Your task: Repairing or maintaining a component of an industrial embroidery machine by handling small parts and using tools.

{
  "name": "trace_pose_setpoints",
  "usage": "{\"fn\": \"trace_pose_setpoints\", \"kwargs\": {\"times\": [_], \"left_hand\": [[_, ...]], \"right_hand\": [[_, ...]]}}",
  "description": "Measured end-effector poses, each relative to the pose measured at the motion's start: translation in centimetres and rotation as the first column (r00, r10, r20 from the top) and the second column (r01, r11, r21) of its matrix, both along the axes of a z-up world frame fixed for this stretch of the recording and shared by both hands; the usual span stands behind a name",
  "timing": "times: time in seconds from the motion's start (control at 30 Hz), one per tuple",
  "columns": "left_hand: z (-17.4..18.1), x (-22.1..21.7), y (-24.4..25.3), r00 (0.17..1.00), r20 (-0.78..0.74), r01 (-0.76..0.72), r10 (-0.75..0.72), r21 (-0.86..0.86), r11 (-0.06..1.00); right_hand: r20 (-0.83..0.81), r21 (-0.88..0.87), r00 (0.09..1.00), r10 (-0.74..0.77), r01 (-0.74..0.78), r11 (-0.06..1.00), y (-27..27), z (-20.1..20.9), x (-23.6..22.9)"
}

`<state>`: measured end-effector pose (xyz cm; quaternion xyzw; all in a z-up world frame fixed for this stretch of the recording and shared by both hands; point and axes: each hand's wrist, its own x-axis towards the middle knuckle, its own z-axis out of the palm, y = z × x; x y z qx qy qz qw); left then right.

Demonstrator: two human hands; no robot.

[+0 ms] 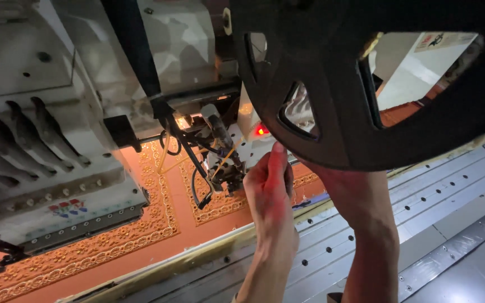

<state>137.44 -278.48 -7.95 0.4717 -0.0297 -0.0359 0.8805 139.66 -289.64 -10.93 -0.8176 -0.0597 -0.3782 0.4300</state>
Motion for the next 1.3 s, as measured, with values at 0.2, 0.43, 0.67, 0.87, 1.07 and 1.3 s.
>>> {"fn": "trace_pose_setpoints", "kwargs": {"times": [0.2, 0.43, 0.67, 0.87, 1.07, 1.3], "left_hand": [[0.0, 0.3, -1.5, 0.983, -0.144, -0.141, 0.115, -0.18, 0.974], [-0.8, 1.2, -2.6, 0.87, -0.493, -0.209, 0.012, -0.346, 0.915], [-1.7, 2.5, -1.7, 0.854, -0.519, -0.233, -0.035, -0.441, 0.867], [-1.6, 2.6, -1.5, 0.863, -0.502, -0.224, -0.048, -0.467, 0.856], [-2.5, 3.4, -1.5, 0.886, -0.457, -0.174, -0.081, -0.488, 0.855], [-1.9, 2.8, -1.2, 0.892, -0.443, -0.169, -0.087, -0.506, 0.845]], "right_hand": [[0.056, -0.085, 0.996, -0.068, 0.073, 0.994, 1.7, 3.0, -1.4], [0.146, -0.18, 0.981, -0.126, 0.152, 0.972, 2.5, 4.0, -0.8], [0.248, -0.257, 0.951, -0.183, 0.247, 0.934, 3.1, 4.9, -0.3], [0.249, -0.241, 0.958, -0.143, 0.205, 0.949, 3.5, 5.0, -0.8], [0.237, -0.247, 0.958, -0.161, 0.22, 0.944, 3.4, 4.7, -0.8], [0.257, -0.226, 0.949, -0.184, 0.244, 0.943, 3.2, 4.1, -0.7]]}}
